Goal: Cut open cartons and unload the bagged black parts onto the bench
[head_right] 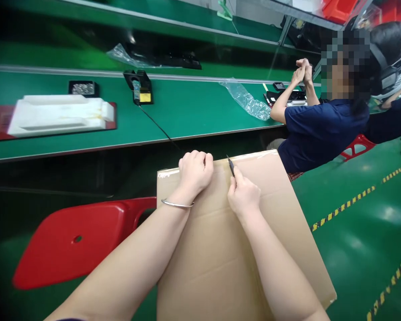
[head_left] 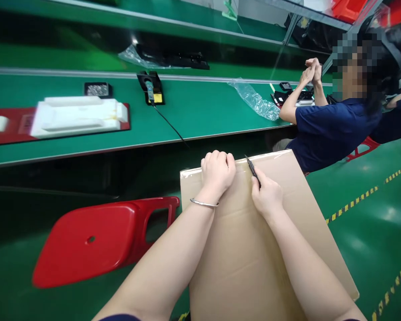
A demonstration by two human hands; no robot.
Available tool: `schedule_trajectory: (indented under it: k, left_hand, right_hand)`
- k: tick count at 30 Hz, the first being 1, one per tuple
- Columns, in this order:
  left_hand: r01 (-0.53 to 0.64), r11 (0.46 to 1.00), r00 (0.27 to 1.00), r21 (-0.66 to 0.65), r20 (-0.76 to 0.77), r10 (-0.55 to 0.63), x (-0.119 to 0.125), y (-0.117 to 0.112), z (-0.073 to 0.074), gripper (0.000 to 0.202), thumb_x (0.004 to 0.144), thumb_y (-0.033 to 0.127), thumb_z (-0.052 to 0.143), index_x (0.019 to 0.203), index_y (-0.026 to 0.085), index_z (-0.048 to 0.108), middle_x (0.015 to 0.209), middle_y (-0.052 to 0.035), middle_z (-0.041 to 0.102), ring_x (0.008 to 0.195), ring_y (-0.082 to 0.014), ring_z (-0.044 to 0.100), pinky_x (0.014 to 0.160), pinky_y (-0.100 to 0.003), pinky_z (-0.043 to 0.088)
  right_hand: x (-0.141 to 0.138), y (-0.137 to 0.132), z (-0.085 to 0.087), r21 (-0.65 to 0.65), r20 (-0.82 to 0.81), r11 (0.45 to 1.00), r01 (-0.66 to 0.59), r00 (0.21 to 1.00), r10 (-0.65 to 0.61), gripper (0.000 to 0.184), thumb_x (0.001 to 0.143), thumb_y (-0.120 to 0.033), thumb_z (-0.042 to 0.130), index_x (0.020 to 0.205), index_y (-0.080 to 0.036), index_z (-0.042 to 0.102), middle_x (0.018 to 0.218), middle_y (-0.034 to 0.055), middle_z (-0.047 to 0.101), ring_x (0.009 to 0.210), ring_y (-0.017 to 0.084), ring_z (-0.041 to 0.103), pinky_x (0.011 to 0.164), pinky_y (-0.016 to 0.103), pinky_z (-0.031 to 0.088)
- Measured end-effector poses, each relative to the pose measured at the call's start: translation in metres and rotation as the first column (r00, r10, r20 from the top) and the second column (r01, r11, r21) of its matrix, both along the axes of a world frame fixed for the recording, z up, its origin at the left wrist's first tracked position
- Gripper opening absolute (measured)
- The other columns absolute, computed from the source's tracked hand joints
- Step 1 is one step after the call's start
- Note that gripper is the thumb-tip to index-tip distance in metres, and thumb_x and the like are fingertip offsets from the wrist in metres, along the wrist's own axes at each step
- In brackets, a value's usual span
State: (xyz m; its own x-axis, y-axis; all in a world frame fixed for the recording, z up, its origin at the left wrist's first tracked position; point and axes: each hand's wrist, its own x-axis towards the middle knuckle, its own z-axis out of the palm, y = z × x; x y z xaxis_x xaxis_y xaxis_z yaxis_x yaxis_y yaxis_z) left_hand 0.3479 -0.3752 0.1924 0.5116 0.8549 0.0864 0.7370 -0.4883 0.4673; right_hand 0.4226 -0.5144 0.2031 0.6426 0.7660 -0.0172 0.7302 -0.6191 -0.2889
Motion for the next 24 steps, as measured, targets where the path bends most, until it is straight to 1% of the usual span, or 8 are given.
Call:
schedule_trajectory:
  k: [5, 9, 11, 14, 16, 18, 21, 24]
  left_hand:
    - [0.002, 0.999, 1.0, -0.046, 0.017, -0.001, -0.002, 0.0, 0.003, 0.036, 0.098, 0.033, 0.029, 0.071, 0.021, 0.049, 0.089, -0.011, 0.063, 0.096, -0.0326, 0.057, 0.085, -0.048, 0.045]
    - [-0.005, 0.997, 1.0, -0.073, 0.028, 0.007, -0.002, -0.002, 0.006, 0.036, 0.098, 0.033, 0.03, 0.071, 0.02, 0.05, 0.088, -0.0101, 0.061, 0.098, -0.0323, 0.057, 0.087, -0.048, 0.045]
    - [-0.003, 0.996, 1.0, -0.084, 0.025, 0.005, -0.002, -0.004, 0.008, 0.036, 0.099, 0.033, 0.03, 0.071, 0.019, 0.051, 0.088, -0.0095, 0.06, 0.099, -0.0317, 0.057, 0.088, -0.048, 0.045]
    - [-0.004, 0.995, 1.0, -0.098, 0.016, 0.005, -0.001, -0.004, 0.01, 0.038, 0.099, 0.032, 0.03, 0.073, 0.018, 0.053, 0.089, -0.0093, 0.059, 0.1, -0.0314, 0.057, 0.09, -0.047, 0.044]
    - [-0.007, 0.995, 1.0, -0.104, 0.007, 0.007, -0.001, -0.004, 0.01, 0.038, 0.1, 0.032, 0.03, 0.074, 0.017, 0.054, 0.09, -0.0093, 0.059, 0.102, -0.0315, 0.056, 0.09, -0.047, 0.044]
    - [-0.005, 0.994, 1.0, -0.105, -0.003, 0.005, 0.0, -0.004, 0.01, 0.038, 0.1, 0.032, 0.029, 0.077, 0.017, 0.056, 0.092, -0.0094, 0.059, 0.104, -0.0319, 0.056, 0.091, -0.047, 0.044]
    - [0.003, 0.994, 1.0, -0.112, -0.011, -0.004, 0.0, -0.004, 0.011, 0.039, 0.1, 0.033, 0.028, 0.08, 0.016, 0.057, 0.095, -0.0101, 0.059, 0.106, -0.0327, 0.055, 0.094, -0.047, 0.043]
    - [0.0, 0.992, 1.0, -0.124, -0.003, 0.0, -0.001, -0.005, 0.012, 0.039, 0.1, 0.033, 0.028, 0.08, 0.015, 0.056, 0.094, -0.0102, 0.058, 0.107, -0.0331, 0.055, 0.095, -0.048, 0.043]
  right_hand:
    - [-0.007, -0.003, 0.026, -0.133, 0.062, 0.991, 0.001, 0.998, 0.008, 0.041, 0.098, -0.016, 0.052, 0.138, -0.02, 0.06, 0.106, 0.0051, 0.065, 0.08, 0.022, 0.065, 0.073, 0.031, 0.054]
    - [-0.004, 0.01, 0.051, -0.339, 0.079, 0.941, 0.003, 0.997, 0.025, 0.039, 0.101, -0.021, 0.056, 0.14, -0.026, 0.058, 0.102, 0.0046, 0.065, 0.082, 0.027, 0.064, 0.07, 0.034, 0.051]
    - [-0.001, 0.017, 0.063, -0.402, 0.093, 0.916, -0.003, 0.995, 0.044, 0.035, 0.101, -0.02, 0.056, 0.135, -0.027, 0.061, 0.096, 0.0043, 0.066, 0.082, 0.029, 0.063, 0.068, 0.033, 0.048]
    - [0.0, 0.02, 0.076, -0.421, 0.1, 0.907, -0.036, 0.991, 0.086, 0.026, 0.099, -0.016, 0.056, 0.121, -0.023, 0.068, 0.085, 0.0047, 0.064, 0.078, 0.029, 0.062, 0.063, 0.03, 0.043]
    - [-0.002, 0.017, 0.081, -0.416, 0.113, 0.908, -0.055, 0.987, 0.111, 0.025, 0.096, -0.014, 0.056, 0.116, -0.02, 0.07, 0.08, 0.0049, 0.063, 0.074, 0.028, 0.062, 0.06, 0.029, 0.04]
    - [-0.005, 0.011, 0.083, -0.421, 0.131, 0.904, -0.068, 0.982, 0.135, 0.03, 0.094, -0.014, 0.056, 0.12, -0.02, 0.069, 0.078, 0.0048, 0.063, 0.07, 0.026, 0.061, 0.056, 0.028, 0.037]
    - [-0.01, 0.0, 0.082, -0.455, 0.161, 0.888, -0.063, 0.975, 0.151, 0.035, 0.095, -0.016, 0.058, 0.128, -0.023, 0.066, 0.077, 0.0039, 0.064, 0.065, 0.025, 0.06, 0.051, 0.026, 0.03]
    - [-0.012, -0.014, 0.079, -0.42, 0.212, 0.904, -0.085, 0.959, 0.189, 0.034, 0.091, -0.018, 0.062, 0.124, -0.023, 0.068, 0.074, 0.003, 0.064, 0.058, 0.023, 0.059, 0.047, 0.025, 0.022]
